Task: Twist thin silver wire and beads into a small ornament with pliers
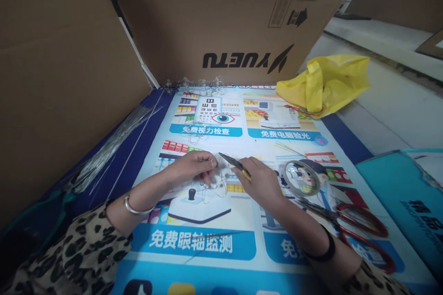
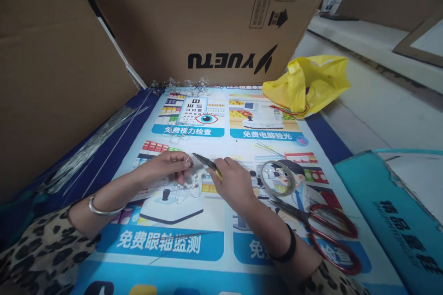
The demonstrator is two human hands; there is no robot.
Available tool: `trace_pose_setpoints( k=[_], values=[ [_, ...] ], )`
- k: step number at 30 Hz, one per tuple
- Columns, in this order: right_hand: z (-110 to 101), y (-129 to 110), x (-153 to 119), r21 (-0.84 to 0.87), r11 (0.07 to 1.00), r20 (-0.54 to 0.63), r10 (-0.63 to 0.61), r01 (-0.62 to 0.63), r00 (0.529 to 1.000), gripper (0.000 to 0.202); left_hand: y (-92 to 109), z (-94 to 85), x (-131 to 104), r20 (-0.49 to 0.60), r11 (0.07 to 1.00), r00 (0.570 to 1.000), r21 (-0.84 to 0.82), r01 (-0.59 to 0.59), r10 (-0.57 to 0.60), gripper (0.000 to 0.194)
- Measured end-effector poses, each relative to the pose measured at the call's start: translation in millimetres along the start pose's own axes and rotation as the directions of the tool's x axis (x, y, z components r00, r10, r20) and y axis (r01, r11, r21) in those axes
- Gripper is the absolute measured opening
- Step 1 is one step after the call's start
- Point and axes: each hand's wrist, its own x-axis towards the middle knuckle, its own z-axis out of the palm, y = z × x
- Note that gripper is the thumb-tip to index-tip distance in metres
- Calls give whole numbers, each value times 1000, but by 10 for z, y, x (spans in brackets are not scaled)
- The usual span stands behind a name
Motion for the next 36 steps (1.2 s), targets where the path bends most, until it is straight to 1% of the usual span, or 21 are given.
trace_pose_setpoints(
  k=[4, 7, 13, 18, 23, 26, 32, 36],
  values=[
    [-9, -22, -4, 22, 1000, 14, 3, -3, 1000, 23, -14, 21, -6, -14, 999, 1000, -29, -20, 20, 14],
    [-20, -40, 3, 48, 999, 21, 21, -22, 1000, 23, -1, 37, -18, -36, 1000, 999, -13, -27, 27, 11],
    [-27, -63, 5, 70, 997, 33, 44, -46, 999, 23, 16, 64, -32, -59, 1000, 998, -14, 17, -18, 9],
    [-15, -60, 4, 107, 993, 32, 41, -44, 999, 23, -40, 74, -14, -95, 1000, 995, 22, -7, 9, 9],
    [-44, -58, 23, 116, 992, 66, 44, -51, 997, 25, -8, 106, -25, -144, 995, 989, 95, -1, 15, 10],
    [-57, -50, 20, 113, 992, 89, 51, -61, 995, 26, 8, 129, -34, -167, 992, 985, 124, -23, 44, 11],
    [-76, -24, 10, 94, 994, 127, 43, -55, 991, 26, -27, 147, -31, -209, 993, 974, 98, -65, 85, 10],
    [-99, -17, 4, 58, 997, 123, 39, -46, 992, 25, -38, 141, -32, -209, 986, 969, 125, -107, 131, 10]
  ],
)
